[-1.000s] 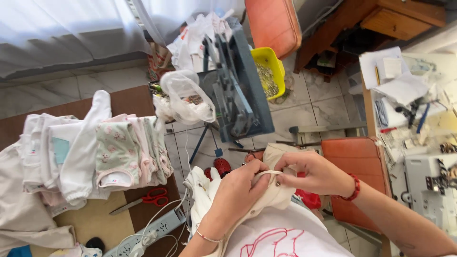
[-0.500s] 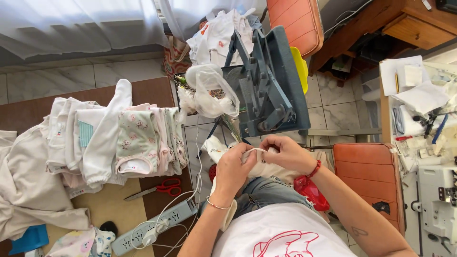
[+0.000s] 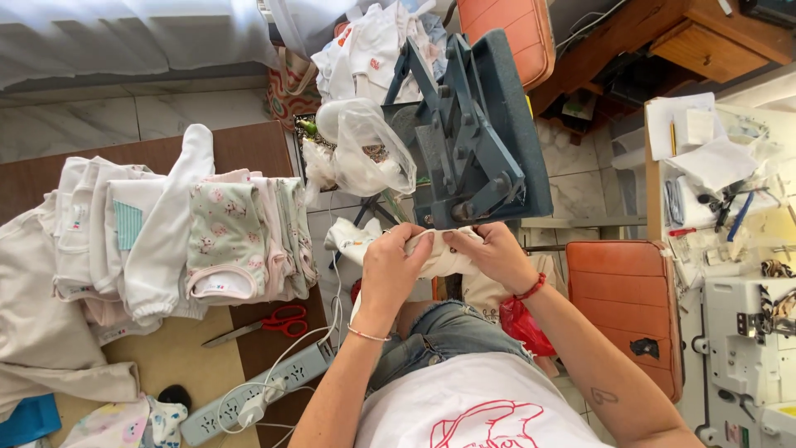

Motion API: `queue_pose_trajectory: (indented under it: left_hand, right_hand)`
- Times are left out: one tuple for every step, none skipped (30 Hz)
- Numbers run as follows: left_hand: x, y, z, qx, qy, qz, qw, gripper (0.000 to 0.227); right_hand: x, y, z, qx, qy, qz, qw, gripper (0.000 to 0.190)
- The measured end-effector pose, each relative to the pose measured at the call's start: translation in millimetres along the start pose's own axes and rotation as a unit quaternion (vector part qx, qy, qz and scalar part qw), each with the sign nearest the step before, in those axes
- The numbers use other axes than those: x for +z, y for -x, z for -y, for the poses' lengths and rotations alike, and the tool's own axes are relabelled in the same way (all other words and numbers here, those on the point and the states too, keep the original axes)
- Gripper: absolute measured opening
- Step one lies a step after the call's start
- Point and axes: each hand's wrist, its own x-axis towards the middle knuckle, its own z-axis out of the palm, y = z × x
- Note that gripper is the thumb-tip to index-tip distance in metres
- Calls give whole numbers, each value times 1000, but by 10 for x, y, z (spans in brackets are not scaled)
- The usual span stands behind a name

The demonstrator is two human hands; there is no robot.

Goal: Attaching snap fasteners to baby garments using a manual press machine and trimming threads with scissors

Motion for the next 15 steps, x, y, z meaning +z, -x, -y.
queue_pose_trajectory:
  left_hand:
    - [5, -27, -5, 2, 1, -1, 1000, 13]
    - [5, -41, -4, -26, 16, 3, 1000, 14]
    - [5, -56, -2, -54, 31, 7, 998, 16]
    - [8, -61, 21, -54, 31, 6, 998, 16]
    - [16, -69, 44, -67, 33, 0, 997, 17]
    - [37, -78, 64, -79, 34, -4, 996, 18]
    - [36, -88, 54, -79, 35, -2, 996, 18]
    - [32, -94, 44, -84, 35, -5, 996, 18]
    - [25, -101, 33, -88, 35, -8, 995, 19]
    - [32, -114, 45, -89, 35, -8, 995, 19]
    - [35, -128, 57, -89, 38, -8, 995, 19]
    - [35, -146, 71, -90, 40, -7, 995, 19]
    - [27, -164, 68, -91, 41, -8, 995, 19]
    - [21, -174, 66, -100, 40, -2, 994, 19]
    - [16, -186, 65, -109, 40, 4, 993, 20]
  right_hand:
    - [-31, -73, -137, -2, 1, -1, 1000, 14]
    - [-52, -140, -280, -13, -9, 5, 1000, 11]
    - [-73, -209, -425, -24, -18, 10, 999, 15]
    - [-31, -204, -216, -25, -18, 11, 999, 15]
    - [7, -201, -9, -85, 104, 50, 990, 12]
    - [32, -192, 193, -142, 224, 86, 960, 13]
    - [39, -229, 151, -141, 225, 85, 960, 13]
    - [49, -264, 109, -166, 206, 72, 962, 15]
    - [59, -298, 67, -191, 187, 59, 962, 18]
    - [31, -374, -128, -191, 187, 59, 962, 18]
    - [5, -451, -322, -313, 484, 26, 817, 25]
    - [-17, -535, -513, -397, 719, -11, 570, 35]
    - [-52, -618, -663, -398, 719, -10, 569, 35]
    - [-88, -690, -819, -405, 750, -21, 522, 38]
    - [-123, -763, -976, -410, 779, -31, 473, 41]
